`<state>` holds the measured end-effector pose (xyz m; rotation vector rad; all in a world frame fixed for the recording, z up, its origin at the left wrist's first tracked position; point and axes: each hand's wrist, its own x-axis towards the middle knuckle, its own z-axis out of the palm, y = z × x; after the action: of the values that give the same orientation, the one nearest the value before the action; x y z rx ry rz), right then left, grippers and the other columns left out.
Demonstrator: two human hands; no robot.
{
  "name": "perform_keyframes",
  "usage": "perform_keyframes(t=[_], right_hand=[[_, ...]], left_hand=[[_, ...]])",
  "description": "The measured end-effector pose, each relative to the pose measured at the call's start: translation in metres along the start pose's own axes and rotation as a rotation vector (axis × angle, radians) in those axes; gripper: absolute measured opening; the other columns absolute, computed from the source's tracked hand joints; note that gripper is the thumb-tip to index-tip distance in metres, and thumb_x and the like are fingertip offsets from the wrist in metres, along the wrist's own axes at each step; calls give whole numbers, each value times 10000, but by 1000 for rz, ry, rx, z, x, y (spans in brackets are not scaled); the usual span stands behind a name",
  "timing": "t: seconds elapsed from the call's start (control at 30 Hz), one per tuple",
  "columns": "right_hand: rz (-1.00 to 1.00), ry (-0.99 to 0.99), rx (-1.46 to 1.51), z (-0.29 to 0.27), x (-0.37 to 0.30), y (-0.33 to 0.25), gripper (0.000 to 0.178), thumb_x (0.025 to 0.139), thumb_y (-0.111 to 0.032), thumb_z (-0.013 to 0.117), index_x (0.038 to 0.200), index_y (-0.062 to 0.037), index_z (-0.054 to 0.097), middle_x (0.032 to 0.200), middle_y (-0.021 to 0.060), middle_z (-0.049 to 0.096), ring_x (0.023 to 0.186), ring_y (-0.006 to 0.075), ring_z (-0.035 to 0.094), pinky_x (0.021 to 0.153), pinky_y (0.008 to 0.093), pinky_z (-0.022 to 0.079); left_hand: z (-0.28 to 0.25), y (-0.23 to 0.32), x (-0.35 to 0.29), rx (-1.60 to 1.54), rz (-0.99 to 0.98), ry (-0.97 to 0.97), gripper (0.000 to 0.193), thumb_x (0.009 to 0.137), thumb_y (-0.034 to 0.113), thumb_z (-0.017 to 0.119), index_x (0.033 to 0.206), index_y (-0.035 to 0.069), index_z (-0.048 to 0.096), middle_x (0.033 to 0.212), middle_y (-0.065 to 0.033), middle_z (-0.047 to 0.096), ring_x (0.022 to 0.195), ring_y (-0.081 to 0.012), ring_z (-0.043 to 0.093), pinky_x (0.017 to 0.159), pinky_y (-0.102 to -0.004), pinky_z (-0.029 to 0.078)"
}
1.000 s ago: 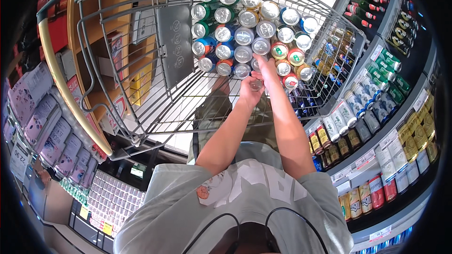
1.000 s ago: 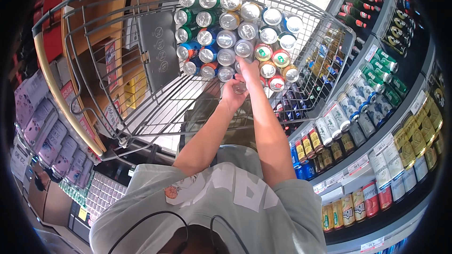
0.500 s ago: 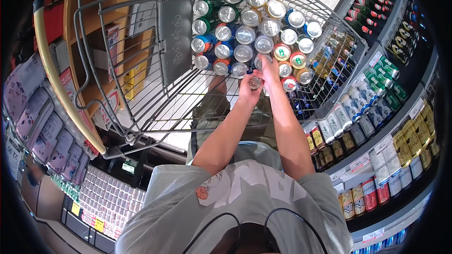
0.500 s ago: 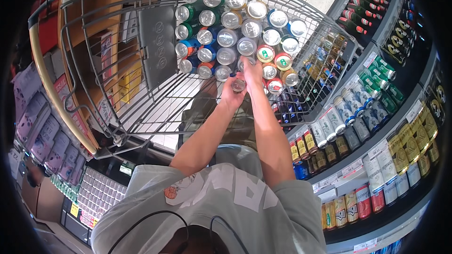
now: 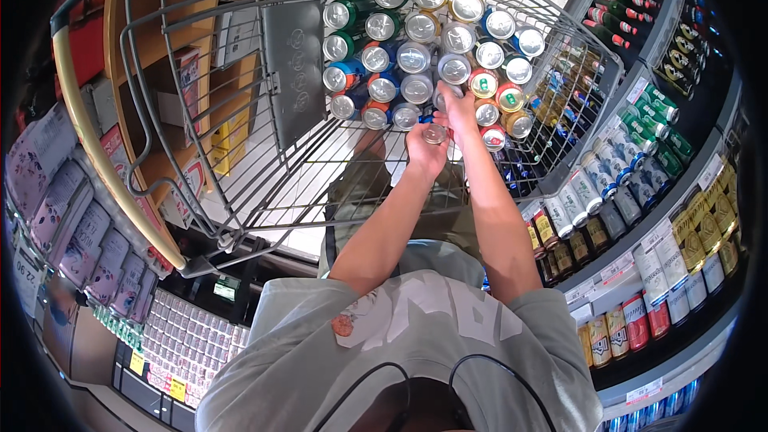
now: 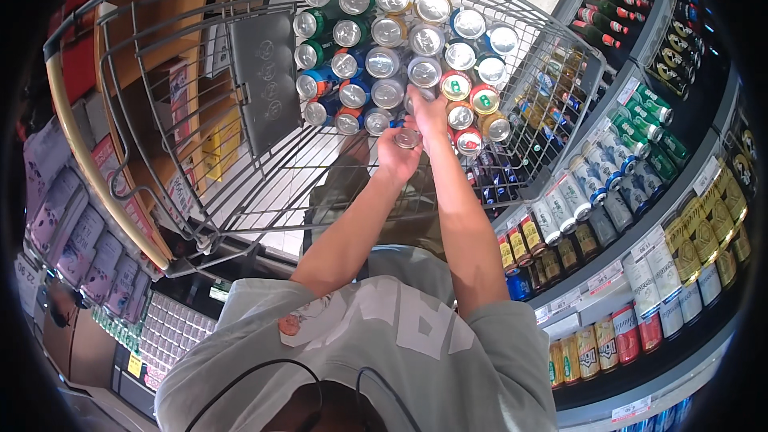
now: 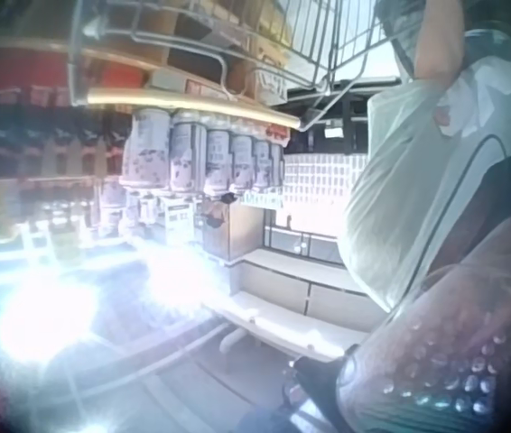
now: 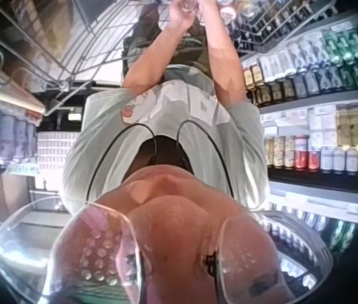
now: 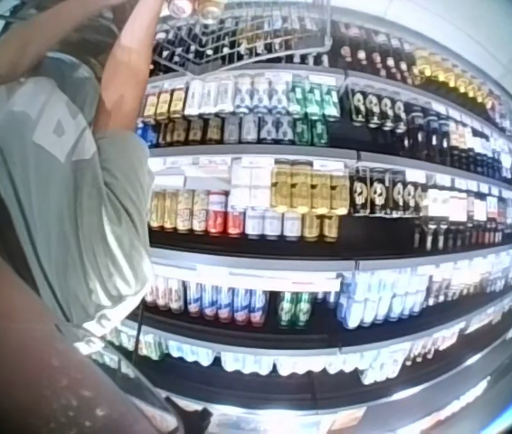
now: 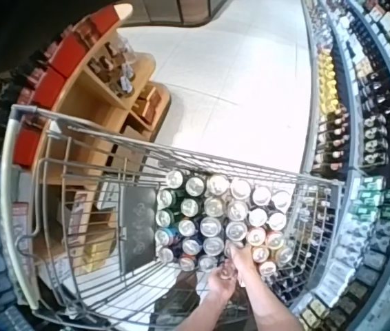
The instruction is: The person repeatedly picks up beverage cans from a refrigerated shelf and places them into a shopping cart. They then rearrange the cans in the cart to fit more items.
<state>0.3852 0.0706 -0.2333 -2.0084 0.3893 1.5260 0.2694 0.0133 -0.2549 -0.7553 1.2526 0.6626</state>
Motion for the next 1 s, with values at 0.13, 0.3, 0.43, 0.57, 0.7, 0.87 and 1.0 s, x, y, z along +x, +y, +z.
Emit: perform_keyframes(t=[0.13,0.3,0.43,0.57,0.7,0.87,1.0], right_hand=[[-78,-51,123,-4,-22,0,841,947,-328,726,1545,28,254,1386,255,539,973,329,709,755,413,637],[-207,-40,328,-42,-60,25,571,991,-192,640,1480,14,428,1394,215,570,989,269,701,822,393,620],[-288,74,344,-79,-73,46,332,989,-65,586,1311,13,592,1271,158,664,957,204,690,803,342,608],[-691,342,126,-112,-46,70,244,948,34,601,1175,-32,658,1175,88,699,954,151,665,849,293,553],[-808,608,-159,-129,-39,22,314,908,-50,710,1219,-35,668,1199,98,675,1097,202,638,898,319,530],[-725,566,-556,-121,-38,-37,372,887,-183,749,1208,-9,681,1117,182,739,1062,291,716,961,376,535],[-332,377,-676,-96,-60,-41,515,859,-365,739,1240,-24,676,1081,187,769,1007,333,746,919,409,556]], left_hand=[[1,1,-3,20,-17,-52,275,836,50,479,1100,-4,534,1197,-127,611,1141,-296,592,1110,-461,436],[1,-2,6,231,20,16,208,795,6,469,997,-28,505,1147,-129,590,1174,-336,565,1189,-476,375],[-20,4,28,326,-16,96,167,799,-9,482,965,-7,498,1163,-142,589,1290,-346,503,1233,-515,321],[7,6,-3,457,-225,166,179,852,38,502,1030,15,508,1276,-178,555,1385,-361,438,1247,-575,281],[34,-4,-30,433,-295,180,298,924,122,512,1208,33,505,1422,-195,468,1402,-385,414,1231,-623,284],[42,-10,-39,448,-254,139,348,968,171,472,1301,73,493,1405,-162,489,1353,-355,467,1185,-620,359],[27,-13,-28,373,-206,65,344,969,174,453,1298,86,499,1361,-154,531,1297,-335,529,1139,-609,429]])
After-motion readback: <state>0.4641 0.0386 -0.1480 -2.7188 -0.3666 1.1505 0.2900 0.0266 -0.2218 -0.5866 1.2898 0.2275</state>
